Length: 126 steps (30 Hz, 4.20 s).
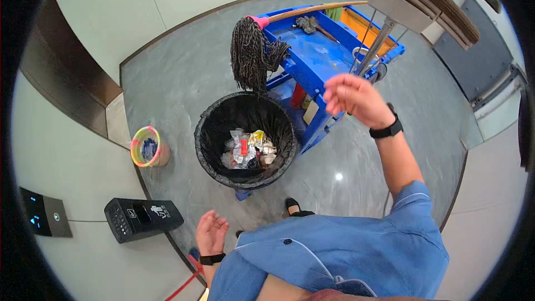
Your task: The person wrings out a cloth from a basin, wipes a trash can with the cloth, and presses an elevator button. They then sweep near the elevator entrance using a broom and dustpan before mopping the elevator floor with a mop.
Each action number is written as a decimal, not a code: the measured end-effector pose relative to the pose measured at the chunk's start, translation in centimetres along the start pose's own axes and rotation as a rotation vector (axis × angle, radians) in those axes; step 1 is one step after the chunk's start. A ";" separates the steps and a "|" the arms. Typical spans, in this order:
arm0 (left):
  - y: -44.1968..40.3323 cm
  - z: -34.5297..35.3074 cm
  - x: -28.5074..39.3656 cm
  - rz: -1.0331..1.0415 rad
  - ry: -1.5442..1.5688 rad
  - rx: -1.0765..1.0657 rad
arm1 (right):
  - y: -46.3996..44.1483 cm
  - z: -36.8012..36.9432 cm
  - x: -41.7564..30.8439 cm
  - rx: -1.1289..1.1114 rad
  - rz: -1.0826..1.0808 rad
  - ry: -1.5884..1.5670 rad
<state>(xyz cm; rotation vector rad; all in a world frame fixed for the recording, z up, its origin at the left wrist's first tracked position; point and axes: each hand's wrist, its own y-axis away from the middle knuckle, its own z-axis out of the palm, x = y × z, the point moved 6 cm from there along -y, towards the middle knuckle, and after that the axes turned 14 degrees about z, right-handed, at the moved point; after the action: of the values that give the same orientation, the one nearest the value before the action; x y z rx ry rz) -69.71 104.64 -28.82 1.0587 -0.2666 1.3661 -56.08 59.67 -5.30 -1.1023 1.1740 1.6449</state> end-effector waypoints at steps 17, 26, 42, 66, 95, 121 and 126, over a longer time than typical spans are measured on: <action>9.0 -12.0 1.5 0.288 0.144 0.652 | -30.6 -14.8 -5.9 0.558 0.043 -0.465; 15.1 -22.7 -11.0 0.202 0.341 0.973 | -40.2 -24.2 -3.1 0.781 0.086 -0.567; 15.2 -18.0 -19.2 0.055 -0.065 0.918 | -48.4 -22.2 -4.9 0.710 -0.034 -0.752; 41.8 -26.1 -31.0 0.490 0.779 1.250 | -19.5 38.7 -19.0 -0.510 -0.486 0.301; 83.1 -33.0 -28.9 1.296 0.914 1.718 | 55.4 91.0 40.0 -1.992 0.121 0.353; 103.9 -83.1 1.1 1.228 0.759 1.609 | 71.9 145.5 68.4 -1.607 0.335 0.376; 105.1 -95.2 7.1 1.277 0.780 1.519 | 76.7 156.2 71.2 -1.663 0.330 0.435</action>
<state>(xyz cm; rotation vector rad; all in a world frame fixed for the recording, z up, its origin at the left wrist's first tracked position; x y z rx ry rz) -198.78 163.68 -27.43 1.4062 1.0566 3.2093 -178.23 201.25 -24.92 -2.3730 -0.1358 2.7415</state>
